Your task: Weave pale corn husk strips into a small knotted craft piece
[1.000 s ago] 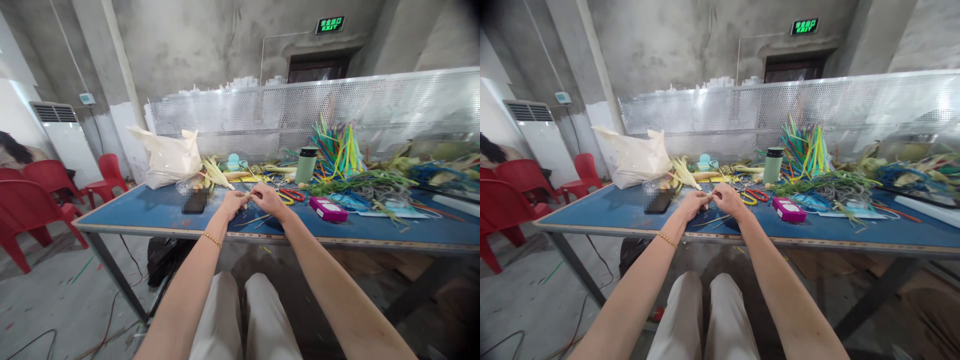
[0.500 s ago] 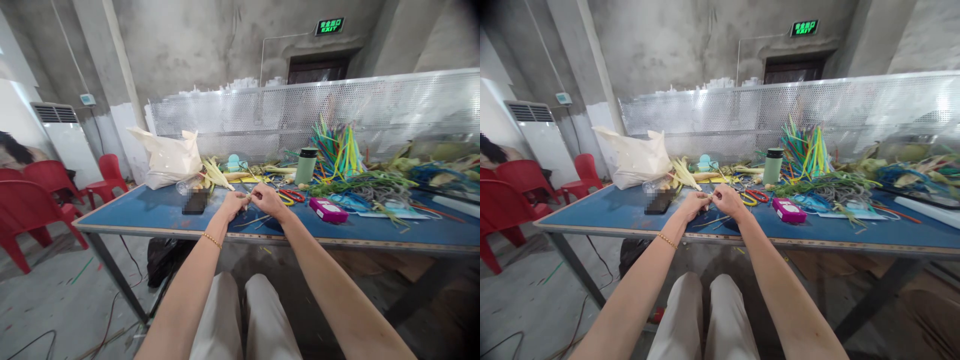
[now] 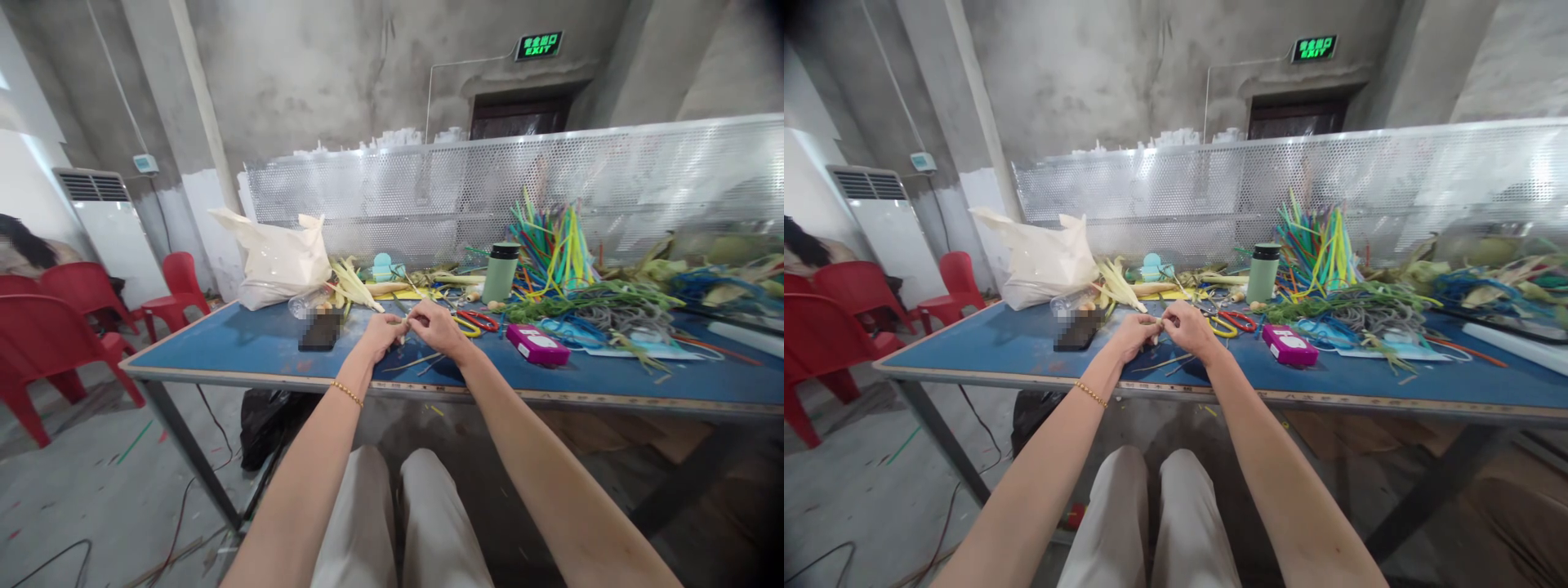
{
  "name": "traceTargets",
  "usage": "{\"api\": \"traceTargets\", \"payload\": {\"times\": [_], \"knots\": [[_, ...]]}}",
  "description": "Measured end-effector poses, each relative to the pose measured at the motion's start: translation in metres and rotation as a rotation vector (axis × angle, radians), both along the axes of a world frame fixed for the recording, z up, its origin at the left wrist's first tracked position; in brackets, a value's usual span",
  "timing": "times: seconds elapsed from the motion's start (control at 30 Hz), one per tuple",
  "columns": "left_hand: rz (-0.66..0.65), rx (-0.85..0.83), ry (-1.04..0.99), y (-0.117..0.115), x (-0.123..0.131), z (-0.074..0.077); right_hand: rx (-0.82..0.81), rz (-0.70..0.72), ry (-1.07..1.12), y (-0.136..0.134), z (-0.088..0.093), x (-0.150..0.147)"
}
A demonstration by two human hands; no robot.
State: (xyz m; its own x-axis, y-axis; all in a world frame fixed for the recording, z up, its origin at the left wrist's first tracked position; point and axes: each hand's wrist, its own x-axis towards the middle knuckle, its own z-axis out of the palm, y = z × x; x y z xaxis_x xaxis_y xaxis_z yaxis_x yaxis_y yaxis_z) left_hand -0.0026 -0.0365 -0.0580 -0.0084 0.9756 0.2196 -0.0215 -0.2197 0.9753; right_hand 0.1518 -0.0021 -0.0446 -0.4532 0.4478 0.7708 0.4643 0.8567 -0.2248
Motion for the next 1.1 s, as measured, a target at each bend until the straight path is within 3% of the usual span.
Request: {"api": "traceTargets", "payload": {"times": [0.3, 0.53, 0.87, 1.1], "knots": [[-0.009, 0.015, 0.019, -0.002, -0.001, 0.001, -0.257, 0.114, 0.086, 0.003, -0.003, 0.001], [-0.01, 0.014, 0.036, 0.001, -0.001, -0.001, -0.311, 0.139, 0.159, 0.01, -0.006, 0.001], [-0.008, -0.007, -0.023, -0.005, 0.0, 0.003, -0.34, 0.227, 0.154, 0.003, -0.001, 0.001], [-0.051, 0.001, -0.025, -0.007, 0.0, 0.004, -0.229, 0.143, 0.128, -0.002, 0.004, 0.001]]}}
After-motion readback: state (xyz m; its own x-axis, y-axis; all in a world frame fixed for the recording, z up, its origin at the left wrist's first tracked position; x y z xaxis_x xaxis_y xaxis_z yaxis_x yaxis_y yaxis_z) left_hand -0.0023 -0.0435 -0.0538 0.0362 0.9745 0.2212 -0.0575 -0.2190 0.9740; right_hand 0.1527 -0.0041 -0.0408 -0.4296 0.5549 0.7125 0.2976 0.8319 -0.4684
